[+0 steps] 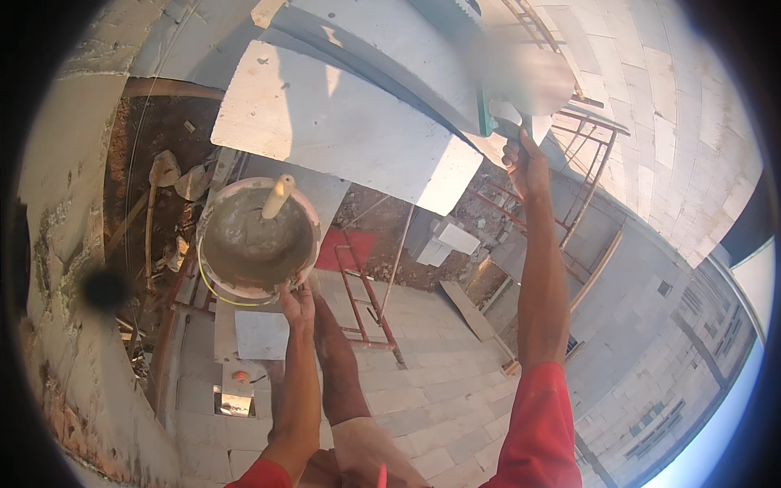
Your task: The person scoops cement from a bucket with a trowel, applies it to white rectangular tiles, and places them onto a curved wall section. They use a hammer to tap the tiles into position and continue applying cement to adjacent areas.
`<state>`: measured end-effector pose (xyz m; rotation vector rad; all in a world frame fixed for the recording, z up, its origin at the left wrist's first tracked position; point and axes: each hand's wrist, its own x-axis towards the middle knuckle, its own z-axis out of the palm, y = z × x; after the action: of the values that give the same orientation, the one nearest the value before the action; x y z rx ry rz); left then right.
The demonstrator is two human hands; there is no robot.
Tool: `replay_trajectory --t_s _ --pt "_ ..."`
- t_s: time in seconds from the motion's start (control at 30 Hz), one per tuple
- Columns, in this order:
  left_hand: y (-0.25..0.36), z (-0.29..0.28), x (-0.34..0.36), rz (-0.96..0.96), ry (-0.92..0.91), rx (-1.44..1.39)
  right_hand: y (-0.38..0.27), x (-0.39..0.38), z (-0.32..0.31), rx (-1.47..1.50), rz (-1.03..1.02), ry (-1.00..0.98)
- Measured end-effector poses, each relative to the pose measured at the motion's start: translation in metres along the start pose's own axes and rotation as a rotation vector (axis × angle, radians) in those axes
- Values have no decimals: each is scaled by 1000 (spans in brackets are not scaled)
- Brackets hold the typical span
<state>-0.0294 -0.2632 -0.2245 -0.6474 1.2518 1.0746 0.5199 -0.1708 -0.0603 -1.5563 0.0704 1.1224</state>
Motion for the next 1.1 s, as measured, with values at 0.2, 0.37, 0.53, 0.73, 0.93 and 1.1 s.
replay_trajectory --t_s 0.2,0.37,0.53,0.73,0.93,1.1 --pt "8 11 -2 -32 44 30 -8 42 -8 -136 -97 138" --pt "-21 46 -10 -37 -3 -45 11 43 -11 -130 -93 273" --pt "-81 57 -3 -106 191 -281 39 11 13 -275 -146 506" --pt "-46 70 -40 -538 -22 344 115 -26 -43 -465 38 557" --pt "112 159 -46 195 -181 1602 216 -44 -98 -416 231 634" --pt "137 303 41 741 -430 1650 271 -22 -93 -138 149 647"
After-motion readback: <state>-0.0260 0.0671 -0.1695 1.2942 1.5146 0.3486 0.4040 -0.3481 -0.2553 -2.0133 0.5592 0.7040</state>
